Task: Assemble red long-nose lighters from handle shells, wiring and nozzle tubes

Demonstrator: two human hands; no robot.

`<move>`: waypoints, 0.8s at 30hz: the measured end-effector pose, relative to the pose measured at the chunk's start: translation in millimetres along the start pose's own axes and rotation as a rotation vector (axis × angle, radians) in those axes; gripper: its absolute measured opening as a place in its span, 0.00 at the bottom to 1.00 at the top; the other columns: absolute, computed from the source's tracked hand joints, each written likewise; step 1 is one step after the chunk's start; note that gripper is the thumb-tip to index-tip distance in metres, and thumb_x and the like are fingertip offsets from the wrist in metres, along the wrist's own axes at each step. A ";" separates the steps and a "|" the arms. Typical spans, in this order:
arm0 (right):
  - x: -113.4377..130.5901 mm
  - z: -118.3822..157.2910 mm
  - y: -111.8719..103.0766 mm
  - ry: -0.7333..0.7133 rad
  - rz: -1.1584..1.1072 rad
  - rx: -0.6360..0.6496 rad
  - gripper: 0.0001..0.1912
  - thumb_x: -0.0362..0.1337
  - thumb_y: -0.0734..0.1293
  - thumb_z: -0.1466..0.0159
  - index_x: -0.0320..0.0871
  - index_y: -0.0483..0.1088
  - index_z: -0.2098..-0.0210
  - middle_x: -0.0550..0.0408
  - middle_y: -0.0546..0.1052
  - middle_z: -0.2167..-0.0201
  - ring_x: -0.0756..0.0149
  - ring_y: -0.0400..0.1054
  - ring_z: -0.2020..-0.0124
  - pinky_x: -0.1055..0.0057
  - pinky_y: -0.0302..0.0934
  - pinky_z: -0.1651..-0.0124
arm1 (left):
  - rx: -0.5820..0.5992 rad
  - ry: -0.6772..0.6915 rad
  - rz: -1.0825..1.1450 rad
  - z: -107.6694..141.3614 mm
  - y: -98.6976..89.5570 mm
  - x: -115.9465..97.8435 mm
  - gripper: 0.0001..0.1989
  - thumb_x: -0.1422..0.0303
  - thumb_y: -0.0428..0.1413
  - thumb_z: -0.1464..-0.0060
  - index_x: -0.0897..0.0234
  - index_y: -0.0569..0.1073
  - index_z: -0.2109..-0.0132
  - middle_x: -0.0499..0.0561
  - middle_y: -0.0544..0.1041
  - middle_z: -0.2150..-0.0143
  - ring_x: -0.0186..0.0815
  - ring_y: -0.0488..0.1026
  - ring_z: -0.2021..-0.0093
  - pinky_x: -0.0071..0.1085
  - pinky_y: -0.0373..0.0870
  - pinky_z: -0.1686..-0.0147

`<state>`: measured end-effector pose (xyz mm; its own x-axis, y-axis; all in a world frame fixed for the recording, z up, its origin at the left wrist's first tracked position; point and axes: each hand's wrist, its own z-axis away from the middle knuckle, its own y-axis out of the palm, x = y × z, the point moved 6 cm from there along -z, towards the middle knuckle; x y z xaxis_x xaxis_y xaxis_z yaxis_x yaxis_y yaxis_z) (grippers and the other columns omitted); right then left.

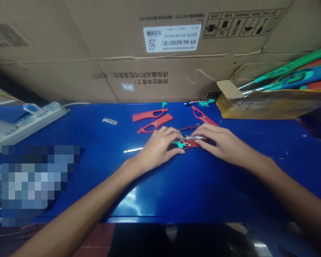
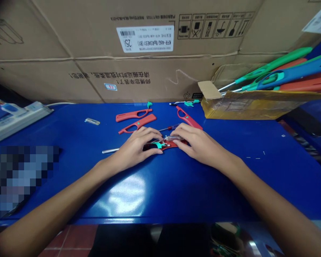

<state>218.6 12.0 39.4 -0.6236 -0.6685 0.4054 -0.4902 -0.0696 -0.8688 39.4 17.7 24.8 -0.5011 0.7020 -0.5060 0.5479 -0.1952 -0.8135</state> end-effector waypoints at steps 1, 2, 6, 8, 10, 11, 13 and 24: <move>0.3 0.0 0.1 -0.005 -0.002 -0.001 0.13 0.40 0.61 0.27 0.44 0.73 0.49 0.47 0.78 0.53 0.57 0.73 0.52 0.58 0.69 0.49 | 0.003 0.003 0.001 0.1 -0.1 0.0 0.15 0.59 0.62 0.40 0.60 0.74 0.49 0.52 0.76 0.46 0.43 0.70 0.45 0.43 0.66 0.44; 0.3 -0.1 0.3 -0.006 -0.004 0.000 0.13 0.40 0.61 0.27 0.44 0.74 0.49 0.47 0.78 0.53 0.57 0.73 0.52 0.57 0.69 0.49 | 0.006 0.005 0.002 0.2 0.0 0.1 0.15 0.59 0.62 0.39 0.60 0.74 0.50 0.52 0.76 0.46 0.43 0.70 0.45 0.42 0.66 0.44; 0.8 -0.7 -0.6 -0.010 -0.014 -0.007 0.12 0.39 0.61 0.28 0.44 0.74 0.50 0.47 0.78 0.54 0.57 0.73 0.53 0.57 0.69 0.50 | 0.017 0.006 -0.007 1.2 0.3 0.4 0.14 0.58 0.60 0.39 0.60 0.74 0.50 0.51 0.76 0.46 0.42 0.69 0.45 0.41 0.65 0.44; 1.8 -1.3 -1.8 -0.019 -0.013 -0.012 0.12 0.38 0.61 0.28 0.44 0.74 0.51 0.47 0.77 0.54 0.58 0.73 0.53 0.57 0.69 0.50 | 0.016 0.006 -0.012 1.5 0.4 0.1 0.14 0.58 0.60 0.38 0.60 0.74 0.50 0.51 0.76 0.46 0.42 0.69 0.45 0.41 0.65 0.44; 2.4 -1.8 -2.9 -0.020 -0.013 -0.008 0.12 0.38 0.61 0.28 0.44 0.74 0.51 0.47 0.77 0.54 0.58 0.73 0.53 0.57 0.69 0.50 | 0.018 -0.001 -0.009 1.6 0.8 0.0 0.14 0.58 0.60 0.39 0.60 0.74 0.50 0.51 0.76 0.46 0.43 0.69 0.45 0.42 0.66 0.44; 2.9 -2.1 -3.5 -0.023 -0.015 -0.009 0.12 0.38 0.62 0.28 0.44 0.74 0.51 0.47 0.78 0.54 0.57 0.73 0.53 0.57 0.70 0.50 | 0.018 -0.005 -0.001 1.5 1.1 0.0 0.14 0.59 0.61 0.39 0.60 0.74 0.51 0.52 0.76 0.46 0.43 0.70 0.45 0.42 0.66 0.44; 4.0 -2.6 -4.6 -0.031 -0.017 -0.009 0.12 0.37 0.62 0.29 0.45 0.74 0.51 0.47 0.78 0.54 0.57 0.73 0.53 0.58 0.70 0.50 | 0.009 -0.011 0.024 1.1 1.3 0.5 0.13 0.60 0.62 0.40 0.60 0.74 0.51 0.52 0.76 0.47 0.43 0.70 0.45 0.42 0.67 0.45; 2.9 -2.3 -4.0 -0.022 -0.012 0.011 0.12 0.38 0.61 0.28 0.44 0.74 0.51 0.47 0.78 0.55 0.58 0.73 0.53 0.59 0.69 0.51 | -0.020 -0.006 0.065 0.9 1.8 4.2 0.14 0.61 0.63 0.42 0.61 0.73 0.51 0.52 0.77 0.47 0.42 0.71 0.46 0.41 0.67 0.45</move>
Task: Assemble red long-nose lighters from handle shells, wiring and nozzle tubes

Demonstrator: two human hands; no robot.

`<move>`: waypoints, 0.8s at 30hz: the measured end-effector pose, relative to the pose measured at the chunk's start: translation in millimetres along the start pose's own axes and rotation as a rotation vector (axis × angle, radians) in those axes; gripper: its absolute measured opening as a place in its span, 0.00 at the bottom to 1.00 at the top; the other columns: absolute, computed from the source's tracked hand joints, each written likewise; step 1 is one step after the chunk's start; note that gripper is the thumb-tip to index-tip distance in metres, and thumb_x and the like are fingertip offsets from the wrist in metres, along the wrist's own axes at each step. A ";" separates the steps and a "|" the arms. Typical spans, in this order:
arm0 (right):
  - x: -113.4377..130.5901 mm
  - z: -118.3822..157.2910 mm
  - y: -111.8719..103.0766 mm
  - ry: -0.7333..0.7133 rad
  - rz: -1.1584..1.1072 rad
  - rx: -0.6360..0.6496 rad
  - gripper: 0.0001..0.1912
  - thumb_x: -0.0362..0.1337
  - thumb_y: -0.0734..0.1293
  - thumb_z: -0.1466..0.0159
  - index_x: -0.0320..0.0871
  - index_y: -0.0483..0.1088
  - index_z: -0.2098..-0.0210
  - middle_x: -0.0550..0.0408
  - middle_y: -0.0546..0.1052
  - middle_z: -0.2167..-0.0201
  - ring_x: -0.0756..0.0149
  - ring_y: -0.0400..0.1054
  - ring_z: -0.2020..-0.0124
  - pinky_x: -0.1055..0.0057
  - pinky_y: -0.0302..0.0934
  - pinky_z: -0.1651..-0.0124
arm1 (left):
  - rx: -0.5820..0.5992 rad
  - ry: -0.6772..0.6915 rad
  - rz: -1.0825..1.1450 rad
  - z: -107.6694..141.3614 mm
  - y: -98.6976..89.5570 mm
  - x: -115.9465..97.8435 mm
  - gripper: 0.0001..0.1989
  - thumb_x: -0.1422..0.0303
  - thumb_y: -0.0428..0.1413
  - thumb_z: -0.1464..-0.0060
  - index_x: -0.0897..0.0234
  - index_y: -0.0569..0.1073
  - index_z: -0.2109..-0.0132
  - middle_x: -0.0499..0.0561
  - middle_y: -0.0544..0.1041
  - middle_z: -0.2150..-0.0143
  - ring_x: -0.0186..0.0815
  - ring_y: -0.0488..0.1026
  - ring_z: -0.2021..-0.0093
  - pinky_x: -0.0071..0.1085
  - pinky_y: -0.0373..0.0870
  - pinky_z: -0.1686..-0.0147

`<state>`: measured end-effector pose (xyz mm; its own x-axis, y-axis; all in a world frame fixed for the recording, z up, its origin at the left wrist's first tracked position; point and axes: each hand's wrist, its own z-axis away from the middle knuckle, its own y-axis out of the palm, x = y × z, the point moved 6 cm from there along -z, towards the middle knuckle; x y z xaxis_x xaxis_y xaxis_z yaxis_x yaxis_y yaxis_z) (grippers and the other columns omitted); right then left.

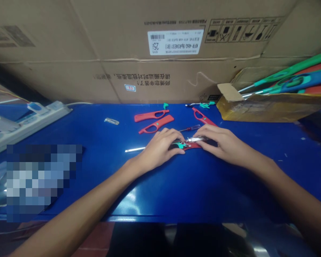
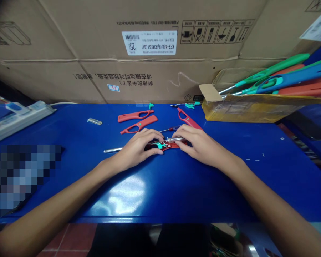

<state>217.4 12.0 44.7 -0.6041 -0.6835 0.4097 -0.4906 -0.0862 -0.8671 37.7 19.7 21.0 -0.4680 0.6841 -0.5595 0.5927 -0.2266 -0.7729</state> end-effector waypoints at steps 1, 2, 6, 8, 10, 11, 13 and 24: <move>-0.2 0.1 -0.1 0.000 -0.003 0.001 0.12 0.38 0.62 0.28 0.44 0.74 0.51 0.47 0.78 0.54 0.58 0.73 0.53 0.60 0.69 0.50 | 0.000 -0.001 -0.003 -0.1 -0.1 -0.1 0.15 0.60 0.63 0.42 0.61 0.73 0.51 0.52 0.76 0.47 0.42 0.71 0.46 0.41 0.67 0.45; -0.1 0.1 -0.2 -0.002 -0.008 0.001 0.12 0.38 0.62 0.29 0.44 0.75 0.51 0.48 0.78 0.55 0.58 0.73 0.53 0.60 0.69 0.50 | 0.003 -0.002 -0.005 -0.2 -0.1 -0.3 0.16 0.60 0.63 0.42 0.61 0.73 0.50 0.52 0.76 0.46 0.42 0.71 0.45 0.41 0.67 0.44; 1.3 -0.3 -0.3 -0.018 -0.021 0.009 0.12 0.38 0.62 0.28 0.43 0.75 0.52 0.48 0.77 0.55 0.60 0.73 0.55 0.61 0.69 0.52 | 0.020 -0.001 -0.013 -0.3 -1.3 -2.1 0.14 0.60 0.62 0.41 0.61 0.74 0.51 0.52 0.76 0.46 0.42 0.70 0.46 0.41 0.66 0.44; 2.1 -0.3 -0.4 -0.026 -0.014 0.014 0.12 0.37 0.62 0.29 0.43 0.75 0.52 0.48 0.76 0.56 0.60 0.73 0.55 0.62 0.69 0.52 | 0.029 0.007 -0.031 0.2 -2.2 -2.9 0.14 0.59 0.61 0.40 0.60 0.75 0.51 0.52 0.76 0.47 0.42 0.70 0.46 0.41 0.66 0.45; 2.6 -0.3 -0.5 -0.030 -0.004 0.019 0.12 0.37 0.62 0.29 0.42 0.75 0.52 0.47 0.76 0.55 0.60 0.73 0.55 0.62 0.69 0.52 | 0.037 0.017 -0.059 0.9 -3.0 -3.1 0.14 0.58 0.60 0.39 0.60 0.75 0.51 0.52 0.75 0.47 0.42 0.70 0.46 0.41 0.66 0.45; 2.6 -0.2 -0.4 -0.028 0.001 0.025 0.12 0.37 0.62 0.28 0.42 0.75 0.52 0.47 0.76 0.55 0.60 0.73 0.54 0.62 0.69 0.51 | 0.041 0.024 -0.073 1.4 -3.4 -3.1 0.14 0.58 0.60 0.39 0.60 0.75 0.50 0.52 0.75 0.47 0.42 0.69 0.46 0.40 0.66 0.45; 2.9 -0.2 -0.3 -0.029 0.010 0.034 0.13 0.37 0.61 0.28 0.41 0.76 0.51 0.47 0.75 0.54 0.60 0.73 0.54 0.62 0.69 0.50 | 0.042 0.039 -0.106 2.3 -4.3 -3.3 0.15 0.57 0.58 0.38 0.60 0.75 0.50 0.52 0.75 0.47 0.42 0.69 0.45 0.40 0.66 0.45; 2.0 -1.0 6.6 -0.054 0.079 0.004 0.14 0.33 0.58 0.27 0.39 0.75 0.52 0.43 0.73 0.50 0.58 0.71 0.48 0.60 0.68 0.45 | 0.091 0.077 -0.249 2.4 -3.5 -9.7 0.17 0.56 0.55 0.35 0.64 0.75 0.49 0.53 0.76 0.48 0.42 0.70 0.47 0.39 0.64 0.46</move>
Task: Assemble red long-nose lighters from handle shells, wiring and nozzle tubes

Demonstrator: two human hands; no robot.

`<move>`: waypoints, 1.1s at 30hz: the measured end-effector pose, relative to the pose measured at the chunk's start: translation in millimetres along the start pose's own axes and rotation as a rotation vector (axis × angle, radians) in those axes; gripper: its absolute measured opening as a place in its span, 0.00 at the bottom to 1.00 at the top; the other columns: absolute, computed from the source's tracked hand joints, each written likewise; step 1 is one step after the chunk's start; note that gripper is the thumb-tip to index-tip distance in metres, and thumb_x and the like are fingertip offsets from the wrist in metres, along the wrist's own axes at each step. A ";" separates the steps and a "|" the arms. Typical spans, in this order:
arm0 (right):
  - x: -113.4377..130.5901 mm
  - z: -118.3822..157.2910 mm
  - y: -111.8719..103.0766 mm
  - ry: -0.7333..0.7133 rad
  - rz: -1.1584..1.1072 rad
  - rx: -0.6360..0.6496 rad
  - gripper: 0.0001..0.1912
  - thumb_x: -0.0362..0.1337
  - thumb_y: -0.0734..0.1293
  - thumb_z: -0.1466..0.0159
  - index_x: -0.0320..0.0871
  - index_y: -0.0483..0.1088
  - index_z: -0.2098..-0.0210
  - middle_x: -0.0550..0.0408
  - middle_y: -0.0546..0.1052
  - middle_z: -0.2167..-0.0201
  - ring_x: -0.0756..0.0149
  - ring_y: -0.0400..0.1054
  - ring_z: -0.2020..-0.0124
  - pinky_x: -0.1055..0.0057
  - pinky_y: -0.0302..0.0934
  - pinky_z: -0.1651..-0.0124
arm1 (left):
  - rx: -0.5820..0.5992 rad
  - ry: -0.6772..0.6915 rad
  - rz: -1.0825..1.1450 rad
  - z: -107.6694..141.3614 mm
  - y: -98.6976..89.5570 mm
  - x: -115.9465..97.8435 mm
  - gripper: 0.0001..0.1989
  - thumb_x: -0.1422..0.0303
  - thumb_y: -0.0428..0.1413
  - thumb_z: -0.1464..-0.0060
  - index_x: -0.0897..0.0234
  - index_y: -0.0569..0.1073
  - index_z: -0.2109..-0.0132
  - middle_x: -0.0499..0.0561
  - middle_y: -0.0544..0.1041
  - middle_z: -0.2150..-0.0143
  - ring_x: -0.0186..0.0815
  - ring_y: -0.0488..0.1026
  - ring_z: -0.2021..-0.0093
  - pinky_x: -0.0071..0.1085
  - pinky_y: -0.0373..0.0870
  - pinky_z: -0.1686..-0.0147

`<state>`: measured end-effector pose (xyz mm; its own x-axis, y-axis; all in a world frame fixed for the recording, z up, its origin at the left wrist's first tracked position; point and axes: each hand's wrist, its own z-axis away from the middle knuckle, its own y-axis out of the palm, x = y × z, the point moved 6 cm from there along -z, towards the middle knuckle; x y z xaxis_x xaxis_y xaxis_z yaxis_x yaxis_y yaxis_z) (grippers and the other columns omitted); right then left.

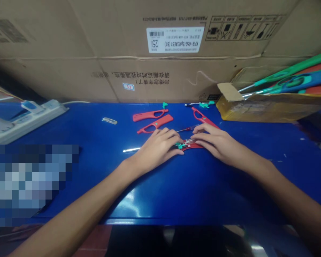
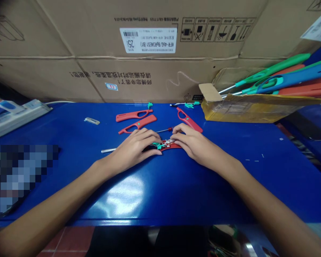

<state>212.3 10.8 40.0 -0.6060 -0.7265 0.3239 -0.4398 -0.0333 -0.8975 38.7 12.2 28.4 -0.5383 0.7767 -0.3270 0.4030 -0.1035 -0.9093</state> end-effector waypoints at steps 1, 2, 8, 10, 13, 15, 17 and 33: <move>0.2 0.4 1.6 0.004 0.012 0.005 0.14 0.34 0.58 0.27 0.39 0.75 0.52 0.43 0.73 0.49 0.58 0.71 0.48 0.59 0.68 0.44 | 0.000 -0.001 -0.001 0.0 0.3 0.0 0.17 0.56 0.54 0.35 0.64 0.74 0.48 0.53 0.76 0.48 0.42 0.70 0.46 0.39 0.64 0.46; 0.4 0.9 2.8 0.011 0.026 0.010 0.15 0.33 0.58 0.27 0.39 0.75 0.51 0.43 0.72 0.48 0.58 0.71 0.47 0.58 0.68 0.44 | -0.002 0.000 -0.002 0.0 0.5 0.0 0.18 0.56 0.54 0.35 0.65 0.74 0.48 0.53 0.77 0.48 0.42 0.70 0.46 0.39 0.64 0.46; 2.5 2.6 4.3 0.005 0.174 0.040 0.15 0.31 0.58 0.27 0.39 0.74 0.50 0.43 0.75 0.50 0.54 0.71 0.48 0.54 0.68 0.46 | 0.006 0.002 -0.021 0.6 0.5 0.9 0.18 0.55 0.54 0.34 0.63 0.74 0.47 0.53 0.76 0.47 0.42 0.69 0.46 0.39 0.63 0.45; 3.2 2.6 5.4 -0.019 0.212 0.061 0.14 0.31 0.59 0.28 0.39 0.75 0.50 0.43 0.76 0.52 0.54 0.71 0.50 0.54 0.68 0.47 | 0.003 0.003 -0.033 1.1 -0.3 0.7 0.18 0.55 0.53 0.34 0.63 0.75 0.46 0.53 0.76 0.47 0.42 0.69 0.46 0.39 0.63 0.45; 3.1 2.9 6.8 -0.028 0.242 0.076 0.14 0.31 0.59 0.28 0.39 0.75 0.50 0.44 0.77 0.52 0.54 0.72 0.53 0.54 0.69 0.49 | 0.004 0.005 -0.055 1.8 -0.7 0.5 0.19 0.55 0.52 0.33 0.62 0.75 0.45 0.53 0.75 0.47 0.42 0.69 0.46 0.40 0.63 0.45; 3.4 3.3 6.7 -0.027 0.249 0.072 0.14 0.32 0.59 0.28 0.38 0.75 0.50 0.44 0.77 0.52 0.54 0.72 0.52 0.54 0.69 0.48 | 0.005 0.009 -0.063 2.1 -0.4 0.6 0.19 0.55 0.52 0.33 0.62 0.75 0.44 0.53 0.75 0.47 0.42 0.69 0.46 0.40 0.63 0.45; 4.9 3.9 5.7 -0.039 0.252 0.065 0.14 0.34 0.59 0.27 0.38 0.75 0.50 0.43 0.77 0.52 0.53 0.72 0.52 0.53 0.68 0.47 | 0.003 0.016 -0.066 2.2 0.1 0.7 0.19 0.55 0.52 0.33 0.62 0.75 0.44 0.53 0.75 0.47 0.42 0.69 0.46 0.40 0.63 0.45; 7.4 5.4 1.4 -0.110 0.103 0.102 0.17 0.34 0.58 0.26 0.44 0.76 0.45 0.45 0.77 0.50 0.57 0.72 0.49 0.55 0.69 0.46 | -0.004 0.018 -0.066 1.4 0.0 0.3 0.23 0.54 0.52 0.33 0.65 0.70 0.41 0.54 0.75 0.46 0.42 0.70 0.44 0.41 0.65 0.43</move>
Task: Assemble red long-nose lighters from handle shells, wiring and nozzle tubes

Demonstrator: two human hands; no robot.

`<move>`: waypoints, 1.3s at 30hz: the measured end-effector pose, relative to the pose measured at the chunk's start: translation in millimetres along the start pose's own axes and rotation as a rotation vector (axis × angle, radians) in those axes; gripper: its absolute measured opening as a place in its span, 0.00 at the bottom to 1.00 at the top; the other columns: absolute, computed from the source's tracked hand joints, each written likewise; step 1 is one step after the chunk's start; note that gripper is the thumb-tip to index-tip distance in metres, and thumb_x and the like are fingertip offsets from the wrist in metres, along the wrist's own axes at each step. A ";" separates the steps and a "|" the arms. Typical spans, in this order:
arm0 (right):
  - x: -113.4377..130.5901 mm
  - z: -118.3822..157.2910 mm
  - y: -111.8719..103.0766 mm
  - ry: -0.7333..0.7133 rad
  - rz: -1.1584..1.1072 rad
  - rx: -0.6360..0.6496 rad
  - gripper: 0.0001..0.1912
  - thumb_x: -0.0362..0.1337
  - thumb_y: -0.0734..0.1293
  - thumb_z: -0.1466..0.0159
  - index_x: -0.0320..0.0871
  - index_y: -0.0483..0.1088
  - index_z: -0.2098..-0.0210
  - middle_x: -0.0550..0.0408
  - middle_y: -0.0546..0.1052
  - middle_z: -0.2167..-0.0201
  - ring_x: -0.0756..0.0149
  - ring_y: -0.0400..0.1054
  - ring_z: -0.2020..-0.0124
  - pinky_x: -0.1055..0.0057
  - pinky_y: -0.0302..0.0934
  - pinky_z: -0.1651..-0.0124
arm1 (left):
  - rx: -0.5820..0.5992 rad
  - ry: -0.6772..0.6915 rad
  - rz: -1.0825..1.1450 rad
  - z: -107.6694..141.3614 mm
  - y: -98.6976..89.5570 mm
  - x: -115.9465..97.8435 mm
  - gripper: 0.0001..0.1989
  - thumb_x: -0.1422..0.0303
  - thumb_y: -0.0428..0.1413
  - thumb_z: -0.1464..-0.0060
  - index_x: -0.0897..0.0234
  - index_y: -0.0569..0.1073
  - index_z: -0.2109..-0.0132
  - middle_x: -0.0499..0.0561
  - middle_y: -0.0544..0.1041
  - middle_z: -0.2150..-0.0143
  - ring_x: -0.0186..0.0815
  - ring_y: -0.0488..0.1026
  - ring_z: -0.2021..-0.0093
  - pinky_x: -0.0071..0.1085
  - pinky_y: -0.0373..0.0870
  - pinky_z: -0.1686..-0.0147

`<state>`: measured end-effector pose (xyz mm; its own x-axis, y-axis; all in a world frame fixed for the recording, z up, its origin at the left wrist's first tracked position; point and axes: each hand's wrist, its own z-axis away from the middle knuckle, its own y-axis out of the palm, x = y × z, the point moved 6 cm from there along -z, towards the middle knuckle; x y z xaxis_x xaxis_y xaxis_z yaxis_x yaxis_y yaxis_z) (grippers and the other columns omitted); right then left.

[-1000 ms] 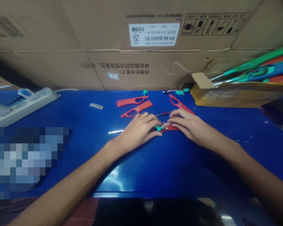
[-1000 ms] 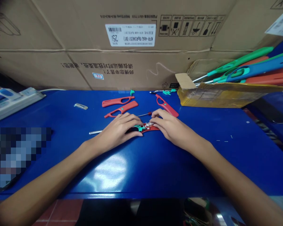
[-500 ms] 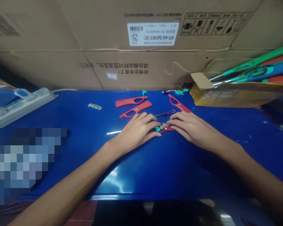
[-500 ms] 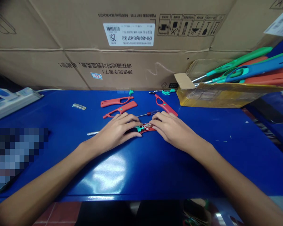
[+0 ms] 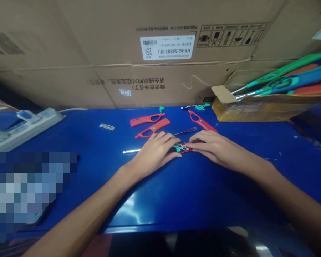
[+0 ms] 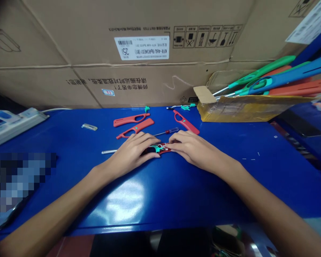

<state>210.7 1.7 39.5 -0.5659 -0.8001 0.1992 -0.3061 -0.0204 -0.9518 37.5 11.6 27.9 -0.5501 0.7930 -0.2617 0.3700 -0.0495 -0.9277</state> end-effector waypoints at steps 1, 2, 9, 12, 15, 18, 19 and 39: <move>-1.1 0.5 -0.1 -0.004 -0.003 -0.001 0.17 0.34 0.58 0.26 0.44 0.76 0.45 0.46 0.78 0.50 0.58 0.72 0.50 0.56 0.69 0.46 | 0.001 -0.003 -0.002 -0.2 0.2 0.2 0.23 0.54 0.51 0.33 0.65 0.69 0.40 0.54 0.75 0.46 0.42 0.70 0.44 0.42 0.65 0.43; -2.3 1.1 -0.1 -0.005 -0.006 -0.001 0.17 0.34 0.58 0.26 0.44 0.76 0.45 0.46 0.78 0.50 0.58 0.72 0.50 0.57 0.69 0.46 | 0.004 -0.006 -0.004 -0.5 0.6 0.5 0.22 0.55 0.51 0.33 0.64 0.69 0.40 0.54 0.75 0.45 0.42 0.69 0.44 0.42 0.65 0.43; -3.8 1.7 -2.5 -0.006 -0.021 -0.035 0.16 0.33 0.60 0.27 0.43 0.78 0.49 0.47 0.81 0.56 0.59 0.74 0.54 0.58 0.70 0.49 | 0.033 0.054 0.004 -0.1 4.1 0.3 0.16 0.62 0.50 0.30 0.59 0.70 0.39 0.54 0.73 0.42 0.41 0.68 0.42 0.42 0.64 0.44; -2.0 1.2 -4.6 -0.021 -0.020 -0.069 0.15 0.33 0.61 0.27 0.44 0.79 0.51 0.49 0.82 0.56 0.60 0.75 0.55 0.58 0.70 0.50 | 0.043 0.065 0.019 0.1 5.1 -0.1 0.16 0.63 0.49 0.29 0.58 0.70 0.39 0.54 0.72 0.41 0.42 0.67 0.42 0.43 0.63 0.44; -2.4 1.2 -4.8 -0.008 -0.017 -0.091 0.14 0.34 0.62 0.28 0.45 0.79 0.52 0.51 0.83 0.56 0.60 0.75 0.56 0.59 0.70 0.50 | 0.049 0.055 0.070 -1.2 5.8 0.3 0.15 0.64 0.49 0.29 0.58 0.70 0.39 0.54 0.72 0.42 0.42 0.67 0.42 0.42 0.64 0.44; -3.7 0.9 -4.3 0.014 -0.017 -0.103 0.13 0.36 0.62 0.27 0.45 0.79 0.52 0.51 0.83 0.57 0.60 0.74 0.56 0.59 0.69 0.50 | 0.059 0.038 0.134 -3.0 5.6 0.8 0.15 0.66 0.49 0.29 0.58 0.71 0.40 0.55 0.72 0.41 0.41 0.67 0.43 0.41 0.65 0.45; -4.2 0.6 -4.5 0.019 -0.010 -0.112 0.13 0.37 0.62 0.28 0.44 0.79 0.53 0.50 0.82 0.57 0.60 0.73 0.55 0.59 0.69 0.49 | 0.059 0.033 0.148 -3.4 5.1 0.8 0.15 0.66 0.49 0.29 0.58 0.71 0.40 0.55 0.71 0.41 0.41 0.67 0.43 0.41 0.65 0.45; -11.2 -2.1 7.7 0.080 -0.165 -0.043 0.18 0.39 0.59 0.26 0.51 0.73 0.41 0.48 0.75 0.54 0.59 0.70 0.53 0.59 0.68 0.50 | 0.017 -0.002 0.124 1.1 3.5 0.8 0.15 0.65 0.51 0.30 0.62 0.68 0.40 0.55 0.72 0.42 0.43 0.68 0.42 0.44 0.65 0.44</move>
<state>213.1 11.8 30.4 -0.5634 -0.7380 0.3714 -0.4315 -0.1205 -0.8940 37.5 11.4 24.2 -0.5021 0.7791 -0.3755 0.4229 -0.1575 -0.8924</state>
